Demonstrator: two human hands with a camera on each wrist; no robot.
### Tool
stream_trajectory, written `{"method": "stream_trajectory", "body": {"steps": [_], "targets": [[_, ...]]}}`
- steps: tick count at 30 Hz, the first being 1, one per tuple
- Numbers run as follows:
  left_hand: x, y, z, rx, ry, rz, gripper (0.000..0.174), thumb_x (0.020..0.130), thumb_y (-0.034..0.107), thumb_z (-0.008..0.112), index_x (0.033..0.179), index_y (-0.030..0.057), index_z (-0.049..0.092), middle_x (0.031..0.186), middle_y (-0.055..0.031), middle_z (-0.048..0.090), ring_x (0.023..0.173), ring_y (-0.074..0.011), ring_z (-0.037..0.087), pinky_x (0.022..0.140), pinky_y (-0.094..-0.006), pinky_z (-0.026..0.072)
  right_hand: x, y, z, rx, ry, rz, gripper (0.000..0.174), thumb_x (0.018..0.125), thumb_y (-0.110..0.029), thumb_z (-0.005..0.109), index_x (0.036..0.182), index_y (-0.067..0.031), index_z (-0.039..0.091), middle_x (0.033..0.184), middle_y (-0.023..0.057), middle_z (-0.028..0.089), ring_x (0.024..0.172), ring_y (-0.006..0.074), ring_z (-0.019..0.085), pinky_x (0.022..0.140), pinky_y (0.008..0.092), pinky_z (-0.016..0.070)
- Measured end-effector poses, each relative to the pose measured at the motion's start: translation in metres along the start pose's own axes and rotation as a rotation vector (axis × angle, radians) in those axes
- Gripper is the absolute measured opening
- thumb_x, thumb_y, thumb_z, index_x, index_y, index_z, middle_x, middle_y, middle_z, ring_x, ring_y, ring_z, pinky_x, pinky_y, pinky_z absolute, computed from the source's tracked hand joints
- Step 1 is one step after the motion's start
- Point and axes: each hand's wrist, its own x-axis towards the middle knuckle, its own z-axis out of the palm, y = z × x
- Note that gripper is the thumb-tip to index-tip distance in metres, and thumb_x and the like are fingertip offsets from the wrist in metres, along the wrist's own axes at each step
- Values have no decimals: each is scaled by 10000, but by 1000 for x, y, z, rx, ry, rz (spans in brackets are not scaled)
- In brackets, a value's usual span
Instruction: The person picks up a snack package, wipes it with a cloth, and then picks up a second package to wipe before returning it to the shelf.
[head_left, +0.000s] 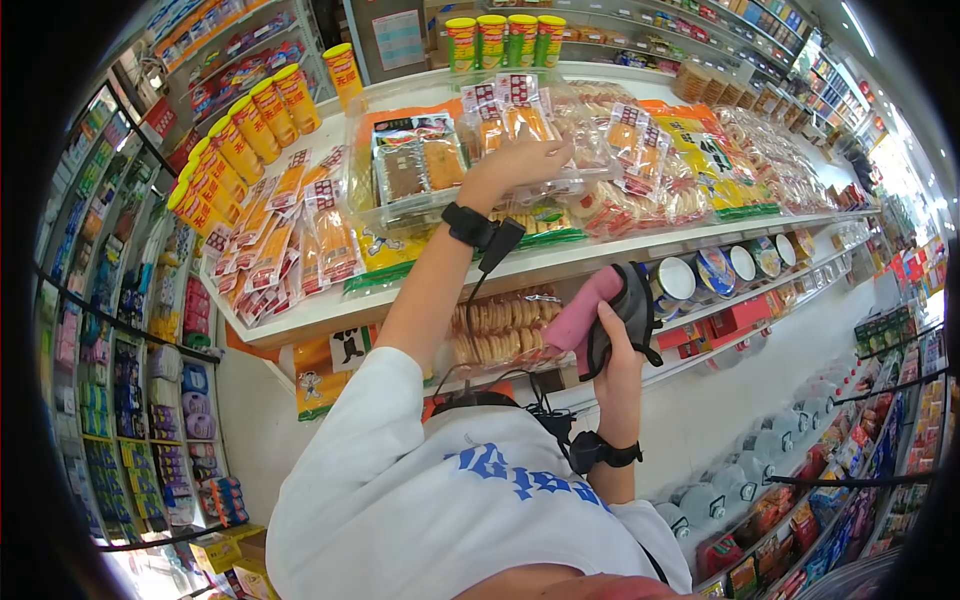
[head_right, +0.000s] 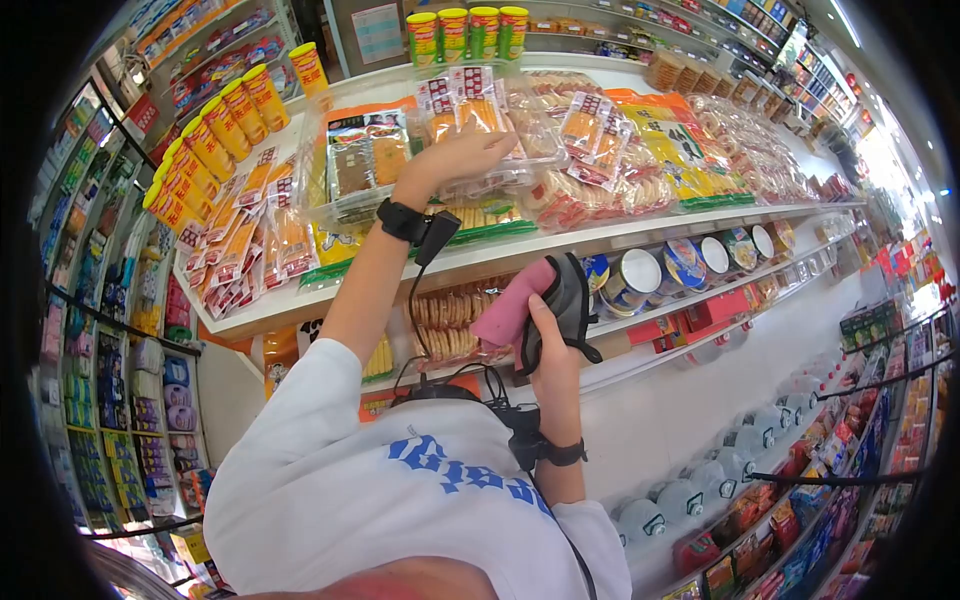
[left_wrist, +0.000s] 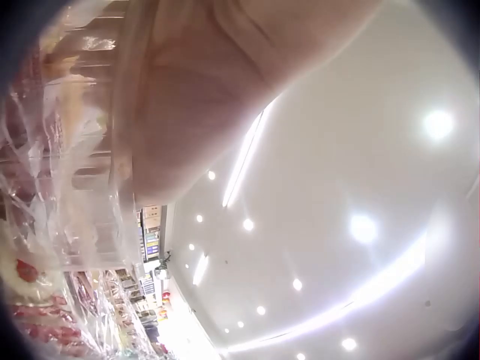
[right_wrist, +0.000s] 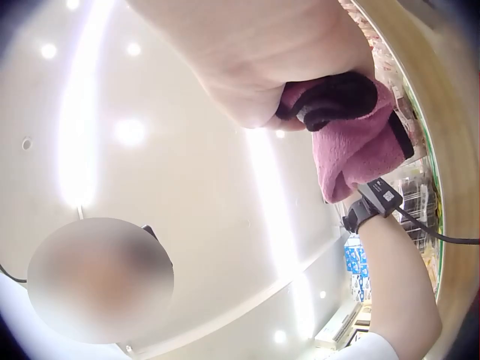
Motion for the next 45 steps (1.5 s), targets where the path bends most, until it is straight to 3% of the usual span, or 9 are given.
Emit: {"method": "stream_trajectory", "body": {"steps": [1, 4, 16, 22, 25, 35, 38, 41, 45], "targets": [[1, 3, -5, -35, -136, -67, 691, 987, 585, 349, 1245, 17, 645, 1116, -289, 672, 1168, -425, 596, 1082, -421, 399, 1, 0, -2, -6, 0, -6, 243, 921, -136, 697, 1149, -58, 665, 949, -6, 671, 760, 65, 620, 583, 225, 451], [6, 3, -3, 74, -226, -229, 793, 955, 654, 321, 1129, -28, 686, 1039, -337, 670, 1071, -455, 633, 1008, -449, 465, -1, -5, -4, 57, 7, 135, 320, 913, -47, 671, 1230, -23, 629, 1189, 47, 663, 1089, 148, 633, 936, 294, 494], [7, -11, 14, -15, 108, -158, 631, 932, 497, 551, 773, -108, 638, 677, -277, 622, 630, -378, 652, 625, -472, 504, -1, -12, -12, 16, 32, 73, 349, 897, -52, 690, 1239, -30, 621, 1202, 50, 652, 1094, 142, 625, 930, 294, 489], [-2, -7, 2, -36, 539, -139, 428, 932, 352, 622, 897, -70, 690, 921, -282, 686, 848, -386, 696, 760, -436, 530, 4, -5, -22, 46, 15, 34, 349, 928, -90, 668, 1266, -32, 605, 1215, 50, 646, 1100, 144, 623, 937, 306, 493], [-13, 8, -9, -83, 838, 168, 298, 926, 227, 648, 1005, -55, 703, 1167, -248, 673, 1065, -379, 665, 937, -390, 502, 12, -10, -24, 138, 50, 68, 348, 977, -157, 622, 1297, -27, 580, 1238, 57, 641, 1120, 152, 619, 951, 329, 494], [-142, 120, 13, -270, 55, 621, 238, 923, 93, 618, 1137, 5, 676, 1387, -150, 577, 1310, -354, 506, 1115, -440, 371, 15, -30, -10, 243, -154, -162, 427, 1058, -293, 476, 1387, -23, 495, 1342, 82, 579, 1220, 183, 564, 1033, 333, 450], [-150, 116, 7, -282, -85, 645, 254, 923, 92, 622, 1151, -19, 644, 1407, -156, 554, 1346, -353, 462, 1124, -434, 358, 23, -22, -14, 115, -146, -107, 414, 1060, -239, 482, 1415, -27, 470, 1347, 89, 569, 1215, 168, 566, 1024, 338, 467], [-152, 97, -2, -669, -266, 341, 303, 941, 102, 628, 1208, -37, 593, 1397, -172, 546, 1365, -284, 438, 1120, -405, 361, 32, -9, -28, -98, -149, -174, 420, 1040, -171, 528, 1424, -15, 461, 1346, 87, 573, 1187, 163, 586, 998, 336, 490], [-151, 117, 15, -1065, 242, 111, 371, 964, 103, 625, 1294, -29, 521, 1280, -142, 604, 1237, -204, 529, 1030, -361, 443, 20, -13, -18, -277, -167, -125, 421, 922, -142, 716, 1296, -15, 571, 1165, 61, 654, 1033, 122, 627, 901, 292, 507]]}}
